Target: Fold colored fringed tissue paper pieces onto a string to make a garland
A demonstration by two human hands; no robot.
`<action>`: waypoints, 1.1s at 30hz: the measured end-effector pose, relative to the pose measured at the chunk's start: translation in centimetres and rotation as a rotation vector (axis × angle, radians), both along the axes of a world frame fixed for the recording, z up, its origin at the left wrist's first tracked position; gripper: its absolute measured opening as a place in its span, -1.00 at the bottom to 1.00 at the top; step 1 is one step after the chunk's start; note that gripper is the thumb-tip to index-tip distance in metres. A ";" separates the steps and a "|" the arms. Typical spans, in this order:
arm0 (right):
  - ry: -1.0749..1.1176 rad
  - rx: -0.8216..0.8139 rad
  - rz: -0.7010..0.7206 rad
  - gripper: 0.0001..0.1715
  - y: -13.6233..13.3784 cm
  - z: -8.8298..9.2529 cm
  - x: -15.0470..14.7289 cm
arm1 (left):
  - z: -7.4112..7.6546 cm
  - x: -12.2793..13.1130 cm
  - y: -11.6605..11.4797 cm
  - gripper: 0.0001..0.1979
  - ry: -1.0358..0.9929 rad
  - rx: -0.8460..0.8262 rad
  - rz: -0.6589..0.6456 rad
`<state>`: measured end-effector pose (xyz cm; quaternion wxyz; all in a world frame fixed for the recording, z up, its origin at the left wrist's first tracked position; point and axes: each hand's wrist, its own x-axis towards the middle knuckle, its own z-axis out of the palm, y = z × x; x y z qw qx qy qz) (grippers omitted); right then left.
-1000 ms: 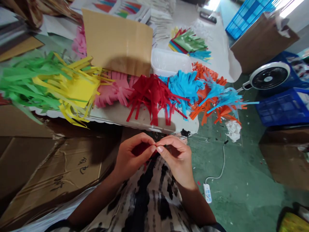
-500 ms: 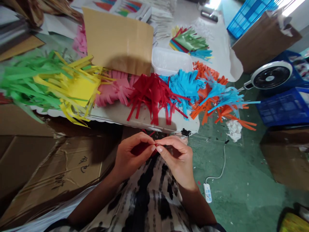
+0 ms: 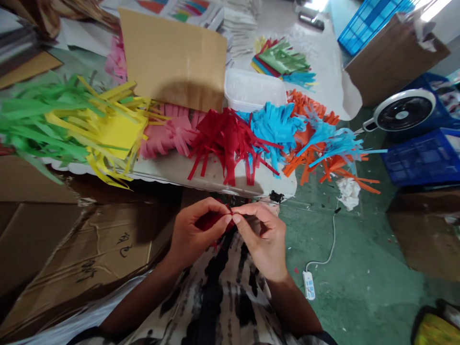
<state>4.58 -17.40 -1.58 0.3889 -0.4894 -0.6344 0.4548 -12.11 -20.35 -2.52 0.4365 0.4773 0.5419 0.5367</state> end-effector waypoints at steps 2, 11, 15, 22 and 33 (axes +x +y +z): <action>-0.001 0.018 0.026 -0.92 0.1 0.0 0.2 | 0.0 -0.3 0.0 -0.90 0.036 0.025 -0.018; 0.037 -0.127 0.099 -0.89 0.1 0.3 0.9 | 0.3 -0.5 0.2 -0.93 -0.006 -0.032 -0.102; 0.145 -0.181 0.044 -0.86 -0.2 -0.5 0.4 | 0.2 -0.3 0.2 -0.90 -0.054 -0.070 -0.064; 0.109 -0.138 0.035 -0.87 0.1 -0.6 0.6 | -0.1 -0.8 0.3 -0.92 -0.030 -0.029 -0.089; 0.127 -0.135 0.025 -0.89 -0.4 -0.8 0.4 | 0.1 -0.9 0.3 -0.92 -0.008 -0.068 -0.101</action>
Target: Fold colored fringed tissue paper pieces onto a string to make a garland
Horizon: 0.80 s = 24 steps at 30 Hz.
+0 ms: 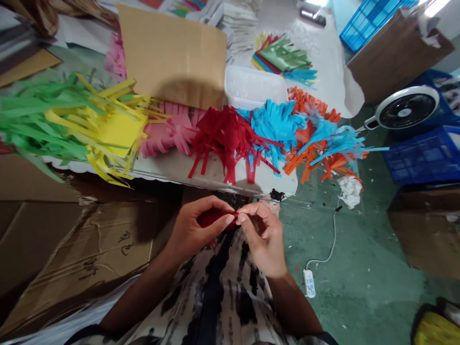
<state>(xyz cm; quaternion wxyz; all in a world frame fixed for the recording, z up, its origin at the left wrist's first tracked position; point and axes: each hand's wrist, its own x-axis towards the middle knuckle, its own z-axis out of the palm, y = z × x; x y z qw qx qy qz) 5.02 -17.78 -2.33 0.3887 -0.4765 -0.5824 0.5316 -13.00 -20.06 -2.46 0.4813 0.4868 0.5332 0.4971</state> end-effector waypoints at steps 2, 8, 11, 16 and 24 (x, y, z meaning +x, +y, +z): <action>-0.007 0.022 -0.035 -0.90 0.0 -0.2 0.0 | 0.0 -0.1 0.0 -0.91 0.018 -0.006 -0.007; -0.004 -0.038 -0.006 -0.91 0.5 0.0 0.3 | -0.1 -0.2 0.2 -0.92 0.067 0.091 0.017; 0.010 -0.092 0.054 -0.89 0.6 0.3 0.4 | -0.2 -0.2 0.1 -0.93 0.092 0.144 0.011; -0.005 -0.048 0.008 -0.93 0.7 0.5 0.2 | -0.3 0.0 -0.1 -0.94 0.065 0.097 0.002; 0.036 -0.051 0.003 -0.92 0.9 1.0 0.4 | 0.1 0.2 0.2 -0.87 0.038 0.046 0.020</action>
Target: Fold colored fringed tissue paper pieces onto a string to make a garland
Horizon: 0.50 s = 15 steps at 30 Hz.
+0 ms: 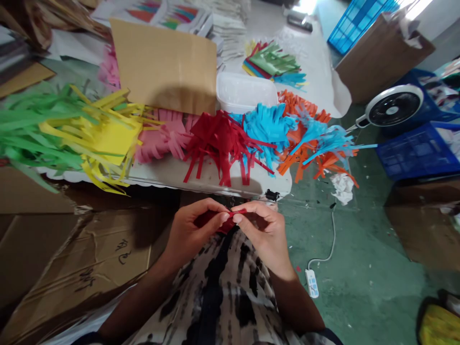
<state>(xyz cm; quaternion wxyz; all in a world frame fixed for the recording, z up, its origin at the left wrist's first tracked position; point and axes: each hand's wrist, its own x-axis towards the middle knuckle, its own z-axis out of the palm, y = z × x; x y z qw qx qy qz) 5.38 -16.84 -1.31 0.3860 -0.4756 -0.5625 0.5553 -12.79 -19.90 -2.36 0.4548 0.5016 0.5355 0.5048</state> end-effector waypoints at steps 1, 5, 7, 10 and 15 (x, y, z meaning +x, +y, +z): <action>0.010 0.002 0.018 -0.91 0.0 0.0 0.1 | 0.0 0.2 0.1 -0.87 -0.011 -0.001 0.004; 0.057 0.025 0.014 -0.76 0.3 0.3 0.6 | 0.2 0.8 0.4 -0.84 -0.055 -0.031 0.001; 0.031 0.100 -0.044 -0.83 0.6 0.6 0.8 | 0.5 1.0 0.8 -0.84 -0.040 -0.030 -0.026; -0.062 0.243 -0.060 -0.92 1.4 1.4 1.2 | 1.1 1.3 1.8 -0.85 0.035 0.022 -0.166; -0.162 0.347 -0.041 -0.85 3.0 3.3 3.2 | 1.9 2.2 3.6 -0.69 0.241 0.100 -0.380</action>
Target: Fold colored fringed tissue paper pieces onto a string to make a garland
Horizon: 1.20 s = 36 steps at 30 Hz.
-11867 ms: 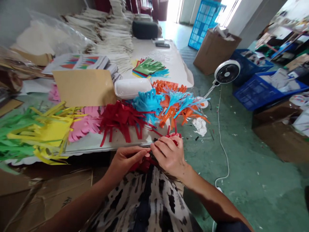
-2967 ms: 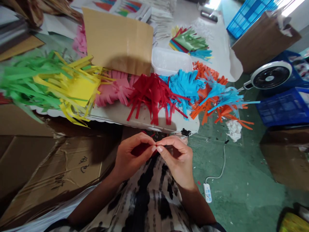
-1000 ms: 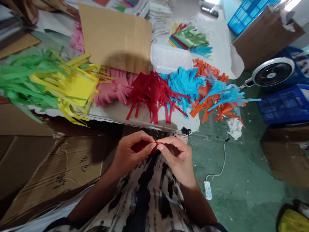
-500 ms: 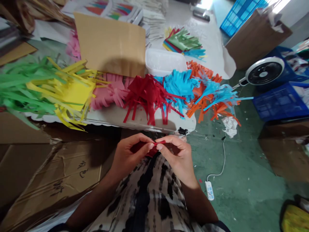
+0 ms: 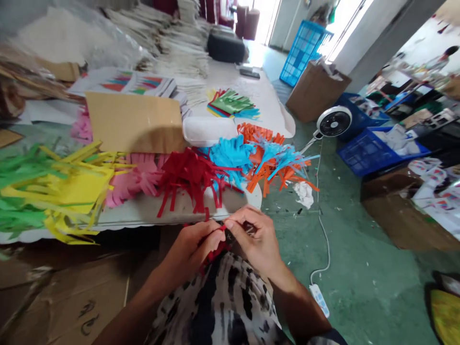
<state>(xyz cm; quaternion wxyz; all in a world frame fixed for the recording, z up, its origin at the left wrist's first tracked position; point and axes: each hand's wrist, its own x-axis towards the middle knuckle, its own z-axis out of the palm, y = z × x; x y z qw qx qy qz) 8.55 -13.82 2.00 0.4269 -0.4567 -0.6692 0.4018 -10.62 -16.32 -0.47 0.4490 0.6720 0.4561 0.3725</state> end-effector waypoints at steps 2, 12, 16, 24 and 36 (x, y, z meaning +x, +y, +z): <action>0.001 0.047 -0.087 -0.85 0.5 0.6 1.1 | 0.1 0.5 0.4 -0.67 -0.022 -0.026 -0.035; 0.144 -0.223 0.096 -0.71 4.4 0.5 3.3 | -0.5 2.7 2.8 -0.74 -0.079 -0.108 -0.084; 0.231 0.207 -0.384 -0.68 9.8 2.3 5.4 | -1.8 2.6 2.5 -0.69 -0.033 -0.166 -0.032; -0.597 0.661 -0.227 -0.54 16.8 0.7 6.3 | -2.5 1.0 1.1 -0.74 -0.021 -0.177 -0.066; -1.045 0.394 -0.200 -0.58 17.8 -4.8 7.4 | -2.6 -0.1 -0.4 -0.74 -0.076 -0.144 -0.020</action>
